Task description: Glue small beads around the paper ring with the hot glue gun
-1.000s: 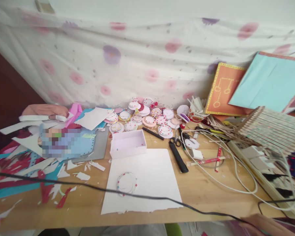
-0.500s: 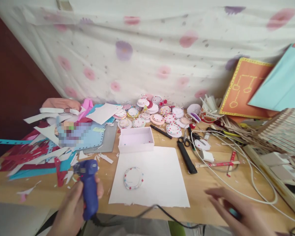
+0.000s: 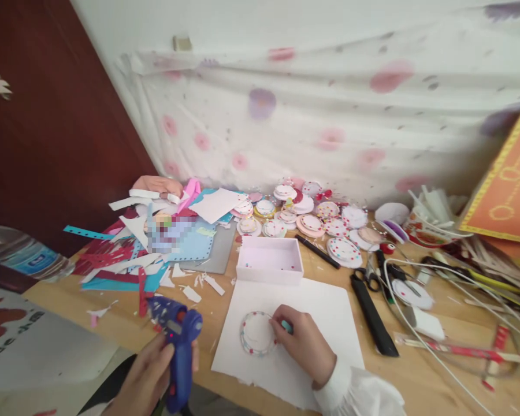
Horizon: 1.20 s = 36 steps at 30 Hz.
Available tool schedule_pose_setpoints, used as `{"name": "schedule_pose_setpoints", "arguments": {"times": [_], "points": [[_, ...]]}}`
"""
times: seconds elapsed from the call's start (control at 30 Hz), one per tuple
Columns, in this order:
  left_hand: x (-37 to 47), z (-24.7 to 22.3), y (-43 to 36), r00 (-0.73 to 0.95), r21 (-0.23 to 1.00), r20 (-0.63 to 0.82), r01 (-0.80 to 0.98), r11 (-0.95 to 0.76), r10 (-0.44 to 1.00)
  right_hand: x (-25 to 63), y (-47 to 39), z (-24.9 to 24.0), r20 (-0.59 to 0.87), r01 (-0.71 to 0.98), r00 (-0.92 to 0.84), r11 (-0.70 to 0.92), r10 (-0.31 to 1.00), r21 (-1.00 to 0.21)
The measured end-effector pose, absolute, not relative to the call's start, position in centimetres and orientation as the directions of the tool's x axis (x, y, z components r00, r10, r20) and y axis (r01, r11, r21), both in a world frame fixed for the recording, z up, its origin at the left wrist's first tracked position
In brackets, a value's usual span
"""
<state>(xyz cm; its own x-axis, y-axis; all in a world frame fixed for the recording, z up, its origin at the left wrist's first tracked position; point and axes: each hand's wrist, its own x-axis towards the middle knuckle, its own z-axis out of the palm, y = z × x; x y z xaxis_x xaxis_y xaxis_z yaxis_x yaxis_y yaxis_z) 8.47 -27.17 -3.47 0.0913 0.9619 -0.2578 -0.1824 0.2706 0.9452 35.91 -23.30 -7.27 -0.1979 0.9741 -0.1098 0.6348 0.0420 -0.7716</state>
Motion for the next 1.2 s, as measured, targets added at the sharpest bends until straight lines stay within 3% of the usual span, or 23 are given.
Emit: {"name": "schedule_pose_setpoints", "arguments": {"times": [0.1,0.2,0.33,0.5,0.73,0.87,0.97,1.03,1.2], "points": [[10.6,-4.7,-24.6,0.299,0.943,-0.172,-0.224,0.245,0.939,36.6,-22.7,-6.9,0.032,0.685,-0.053,0.060,0.998,-0.726],[12.7,-5.7,-22.7,0.391,0.939,-0.076,-0.281,0.197,0.917,37.6,-20.9,-7.0,0.146,0.759,0.058,0.051,0.988,-0.649],[14.0,-7.0,-22.1,0.408,0.937,-0.064,-0.289,0.195,0.911,38.8,-18.2,-7.7,0.186,0.848,0.030,0.073,0.982,-0.525],[13.7,-7.4,-21.8,0.366,0.946,-0.133,-0.230,0.229,0.921,38.6,-19.0,-8.0,0.270,0.856,0.037,0.109,0.962,-0.505],[14.0,-4.9,-18.2,0.388,0.964,-0.072,-0.209,0.164,0.919,38.3,-22.0,-6.0,0.160,0.718,0.061,0.068,0.985,-0.693],[14.2,-4.7,-16.2,0.387,0.983,-0.006,-0.166,0.076,0.922,39.7,-20.6,-2.8,0.152,0.369,0.257,0.048,0.954,-0.928],[14.2,-5.7,-15.2,0.378,0.980,0.018,-0.191,0.059,0.926,40.6,-18.4,-0.5,0.163,0.149,0.291,0.124,0.943,-0.981],[14.1,-6.5,-14.9,0.379,0.975,-0.006,-0.205,0.091,0.925,40.7,-17.0,0.5,0.192,0.226,0.283,0.129,0.940,-0.966],[13.9,-6.9,-14.7,0.396,0.967,-0.044,-0.214,0.139,0.917,40.2,-15.2,0.5,-0.031,0.354,0.010,-0.033,0.999,-0.935]]}}
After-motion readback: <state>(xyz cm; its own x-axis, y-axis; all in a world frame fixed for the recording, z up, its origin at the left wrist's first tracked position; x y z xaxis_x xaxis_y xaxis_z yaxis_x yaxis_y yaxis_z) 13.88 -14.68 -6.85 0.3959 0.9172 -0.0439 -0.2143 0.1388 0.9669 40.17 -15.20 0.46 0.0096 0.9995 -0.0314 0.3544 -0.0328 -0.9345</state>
